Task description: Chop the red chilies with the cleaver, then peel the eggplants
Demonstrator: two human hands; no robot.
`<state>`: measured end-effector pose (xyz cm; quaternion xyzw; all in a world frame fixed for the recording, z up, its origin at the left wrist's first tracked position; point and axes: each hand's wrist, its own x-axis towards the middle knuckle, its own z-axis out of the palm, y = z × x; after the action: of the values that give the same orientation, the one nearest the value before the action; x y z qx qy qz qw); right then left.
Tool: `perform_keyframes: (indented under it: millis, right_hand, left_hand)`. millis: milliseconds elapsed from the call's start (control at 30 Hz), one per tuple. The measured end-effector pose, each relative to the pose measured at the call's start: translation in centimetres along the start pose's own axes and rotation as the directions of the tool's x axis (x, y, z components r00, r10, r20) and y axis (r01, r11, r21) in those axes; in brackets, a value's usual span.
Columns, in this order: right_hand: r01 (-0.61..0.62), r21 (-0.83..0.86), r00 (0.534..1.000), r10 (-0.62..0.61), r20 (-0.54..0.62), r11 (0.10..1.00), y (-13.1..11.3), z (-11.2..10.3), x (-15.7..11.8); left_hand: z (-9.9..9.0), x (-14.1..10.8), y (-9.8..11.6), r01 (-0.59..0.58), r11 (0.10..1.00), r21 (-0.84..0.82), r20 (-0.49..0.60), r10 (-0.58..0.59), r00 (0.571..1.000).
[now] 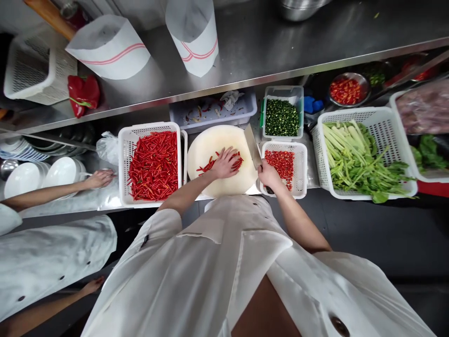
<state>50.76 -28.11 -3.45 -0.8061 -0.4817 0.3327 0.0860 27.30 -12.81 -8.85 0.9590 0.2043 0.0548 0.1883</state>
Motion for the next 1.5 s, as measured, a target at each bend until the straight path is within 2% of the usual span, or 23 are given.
perform_keyframes:
  millis: [133,233,333,467,533,633,700,767,867,1000,1100,1300,1500]
  right_hand:
    - [0.015,-0.047,1.0,-0.014,0.017,0.999,-0.2,-0.4,0.2]
    - [0.017,-0.063,1.0,-0.015,0.025,0.998,-0.2,-0.5,0.2]
    - [0.025,-0.051,0.999,-0.023,0.024,0.998,-0.4,-0.3,0.0]
    - [0.026,-0.035,0.999,-0.025,0.022,0.999,-0.7,-0.2,-0.1]
    - [0.025,-0.045,1.0,-0.024,0.018,0.999,-0.8,-0.6,0.1]
    - [0.045,-0.095,0.999,-0.044,0.005,0.994,-0.8,-1.7,0.8]
    - [0.063,-0.139,0.998,-0.063,0.008,0.988,-1.0,-2.3,1.3]
    - [0.067,-0.18,0.998,-0.064,0.023,0.981,-1.3,-2.5,1.7]
    - [0.059,-0.207,0.998,-0.053,0.036,0.977,-1.7,-2.1,1.7]
    - [0.043,-0.202,0.999,-0.038,0.029,0.979,-1.9,-1.5,1.6]
    - [0.045,-0.195,0.999,-0.04,0.033,0.98,-1.6,-1.7,2.1]
    - [0.08,-0.187,0.997,-0.076,0.029,0.979,-1.0,-2.6,3.6]
    - [0.117,-0.263,0.993,-0.109,0.045,0.958,-1.8,-4.3,3.7]
  left_hand:
    - [-1.3,3.1,-3.4,-0.125,0.989,-0.084,0.113,0.135,0.984]
    - [-1.7,3.7,-4.3,-0.152,0.983,-0.101,0.169,0.168,0.971]
    - [-1.4,2.1,-3.3,-0.082,0.995,-0.065,0.134,0.09,0.987]
    - [0.6,-0.2,-0.6,0.122,0.992,0.015,0.001,-0.122,0.993]
    - [1.8,0.3,0.5,0.212,0.977,0.022,-0.075,-0.21,0.975]
    - [2.9,2.5,1.0,0.283,0.959,0.007,-0.168,-0.277,0.946]
    - [3.0,3.7,0.9,0.293,0.956,0.001,-0.191,-0.287,0.939]
    - [2.6,3.7,0.5,0.297,0.955,0.005,-0.178,-0.291,0.94]
    - [1.9,1.8,0.0,0.319,0.947,0.023,-0.142,-0.313,0.939]
    - [1.1,-0.6,-0.7,0.339,0.939,0.065,-0.149,-0.326,0.933]
    - [0.9,0.4,-0.9,0.307,0.95,0.057,-0.16,-0.295,0.942]
    - [1.3,5.0,-1.2,0.085,0.994,-0.065,-0.087,-0.091,0.992]
    - [0.5,4.1,-2.2,0.027,0.996,-0.082,-0.077,-0.033,0.996]
